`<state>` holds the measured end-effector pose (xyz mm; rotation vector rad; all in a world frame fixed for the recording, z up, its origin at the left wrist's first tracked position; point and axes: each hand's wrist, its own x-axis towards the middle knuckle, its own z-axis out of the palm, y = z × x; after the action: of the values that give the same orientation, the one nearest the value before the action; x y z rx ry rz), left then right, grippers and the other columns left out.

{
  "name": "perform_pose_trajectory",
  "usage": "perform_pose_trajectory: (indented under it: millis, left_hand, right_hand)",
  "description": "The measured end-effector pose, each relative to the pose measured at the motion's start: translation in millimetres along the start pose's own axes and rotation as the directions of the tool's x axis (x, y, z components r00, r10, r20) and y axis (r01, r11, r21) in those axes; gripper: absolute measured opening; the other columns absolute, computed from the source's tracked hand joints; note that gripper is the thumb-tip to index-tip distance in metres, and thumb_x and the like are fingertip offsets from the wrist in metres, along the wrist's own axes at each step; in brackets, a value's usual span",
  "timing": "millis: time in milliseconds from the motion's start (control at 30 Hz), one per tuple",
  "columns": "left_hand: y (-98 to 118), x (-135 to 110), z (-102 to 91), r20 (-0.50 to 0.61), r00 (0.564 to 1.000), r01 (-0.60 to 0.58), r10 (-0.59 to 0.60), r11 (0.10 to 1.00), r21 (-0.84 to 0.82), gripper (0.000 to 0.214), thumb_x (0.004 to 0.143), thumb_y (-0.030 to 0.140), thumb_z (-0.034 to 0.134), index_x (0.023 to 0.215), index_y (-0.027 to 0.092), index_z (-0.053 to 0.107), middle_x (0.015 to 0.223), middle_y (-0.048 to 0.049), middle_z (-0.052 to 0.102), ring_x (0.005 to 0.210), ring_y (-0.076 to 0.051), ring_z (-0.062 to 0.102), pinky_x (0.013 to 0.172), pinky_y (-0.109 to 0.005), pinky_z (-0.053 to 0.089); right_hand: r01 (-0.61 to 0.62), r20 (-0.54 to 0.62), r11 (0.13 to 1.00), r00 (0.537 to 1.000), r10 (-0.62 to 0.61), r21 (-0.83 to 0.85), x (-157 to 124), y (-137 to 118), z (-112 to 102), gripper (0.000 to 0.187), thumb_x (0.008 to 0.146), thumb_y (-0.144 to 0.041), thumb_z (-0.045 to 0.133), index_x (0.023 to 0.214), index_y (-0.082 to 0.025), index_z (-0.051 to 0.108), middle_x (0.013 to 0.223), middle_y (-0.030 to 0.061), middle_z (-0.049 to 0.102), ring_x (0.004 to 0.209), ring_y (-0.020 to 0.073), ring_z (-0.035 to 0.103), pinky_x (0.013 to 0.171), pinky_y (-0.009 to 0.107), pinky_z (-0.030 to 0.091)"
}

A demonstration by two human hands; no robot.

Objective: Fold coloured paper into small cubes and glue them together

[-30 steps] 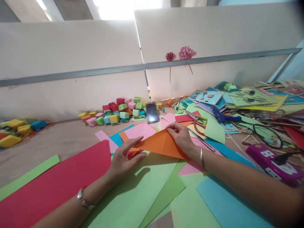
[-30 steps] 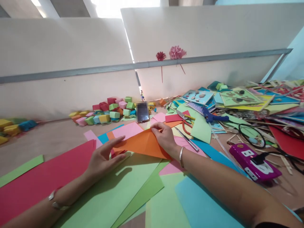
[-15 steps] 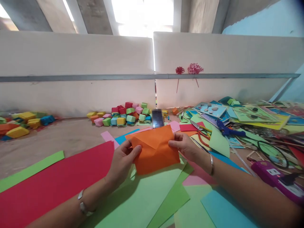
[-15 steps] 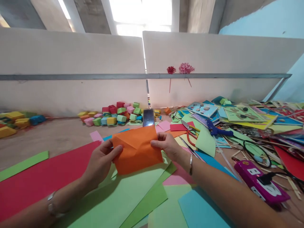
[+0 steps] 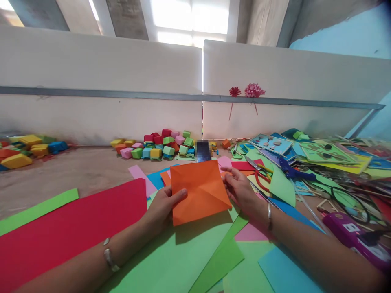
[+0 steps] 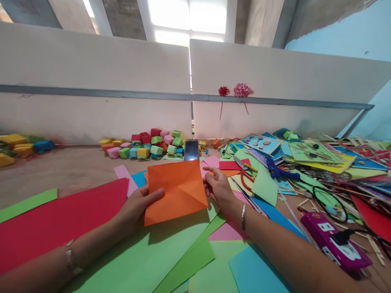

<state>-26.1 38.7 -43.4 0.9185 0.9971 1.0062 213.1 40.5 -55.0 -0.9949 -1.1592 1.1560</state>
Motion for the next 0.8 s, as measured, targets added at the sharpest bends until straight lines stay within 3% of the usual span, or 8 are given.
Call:
perform_pose_trajectory:
  millis: [100,167,233,300,433,600,700,800]
  left_hand:
    - [2,1,1.6,-0.051,0.999,-0.021,0.018,0.999,-0.048,0.032,0.064,0.023,0.083,0.092,0.015,0.071,0.080,-0.0088,0.079,0.064,-0.023,0.074,0.056,-0.029,0.059]
    - [4,1,3.6,-0.064,0.998,-0.027,0.023,0.997,-0.067,0.030,0.064,0.020,0.081,0.091,0.015,0.071,0.080,-0.0094,0.079,0.064,-0.023,0.074,0.056,-0.030,0.059]
    - [5,-1,5.1,-0.063,0.998,-0.032,0.028,0.997,-0.074,0.029,0.064,0.020,0.082,0.090,0.015,0.072,0.080,-0.0097,0.079,0.066,-0.025,0.075,0.057,-0.031,0.060]
    - [5,-2,5.3,-0.059,0.998,-0.040,0.036,0.997,-0.072,0.029,0.064,0.025,0.083,0.088,0.014,0.073,0.079,-0.0099,0.079,0.070,-0.026,0.075,0.058,-0.031,0.060]
    - [5,0,2.5,-0.061,0.996,-0.064,0.061,0.996,-0.056,0.034,0.064,0.037,0.086,0.087,0.014,0.075,0.078,-0.0076,0.078,0.067,-0.023,0.074,0.052,-0.026,0.056]
    - [1,3,1.2,-0.022,0.998,-0.064,0.063,0.996,-0.063,0.037,0.061,0.040,0.088,0.082,0.013,0.074,0.069,-0.0070,0.076,0.061,-0.020,0.071,0.054,-0.027,0.057]
    - [-2,3,1.6,0.001,0.996,-0.088,0.088,0.993,-0.076,0.039,0.061,0.044,0.087,0.082,0.013,0.073,0.075,-0.0083,0.077,0.064,-0.022,0.072,0.056,-0.029,0.057]
    - [-5,2,2.1,-0.017,0.989,-0.147,0.146,0.985,-0.086,0.039,0.062,0.044,0.085,0.086,0.017,0.072,0.082,-0.0059,0.078,0.072,-0.022,0.073,0.062,-0.030,0.058]
  right_hand:
    - [0.214,0.051,0.972,0.976,-0.210,-0.093,0,1,-5,0.056,0.082,-0.030,0.065,0.137,-0.033,0.056,0.095,0.0007,0.066,0.072,0.0113,0.058,0.066,0.026,0.052]
    - [0.339,0.183,0.916,0.935,-0.304,-0.214,-1,0,-6,0.049,0.078,-0.025,0.071,0.126,-0.034,0.067,0.109,0.0036,0.065,0.091,0.0152,0.061,0.079,0.030,0.054]
    - [0.385,0.298,0.880,0.906,-0.302,-0.279,-4,-3,-6,0.030,0.075,-0.026,0.077,0.105,-0.031,0.078,0.115,0.0062,0.064,0.105,0.0200,0.061,0.089,0.035,0.053]
    - [0.381,0.324,0.887,0.900,-0.291,-0.262,-7,-7,-4,0.018,0.072,-0.032,0.083,0.090,-0.029,0.081,0.115,0.0078,0.065,0.109,0.0230,0.061,0.095,0.038,0.051]
    - [0.320,0.267,0.930,0.926,-0.267,-0.182,-11,-12,0,0.017,0.068,-0.041,0.086,0.080,-0.029,0.082,0.118,0.0084,0.066,0.112,0.0253,0.062,0.098,0.041,0.051]
    - [0.326,0.331,0.926,0.909,-0.253,-0.188,-9,-11,-2,0.025,0.070,-0.039,0.085,0.092,-0.030,0.082,0.121,0.0086,0.068,0.112,0.0248,0.064,0.097,0.039,0.051]
    - [0.330,0.340,0.925,0.905,-0.254,-0.188,-6,-5,-5,0.018,0.072,-0.040,0.082,0.086,-0.029,0.082,0.106,0.0086,0.073,0.099,0.0238,0.068,0.087,0.038,0.054]
    - [0.321,0.241,0.920,0.933,-0.266,-0.225,-6,-1,-6,0.013,0.071,-0.040,0.082,0.077,-0.028,0.082,0.090,0.0065,0.074,0.085,0.0218,0.069,0.080,0.037,0.054]
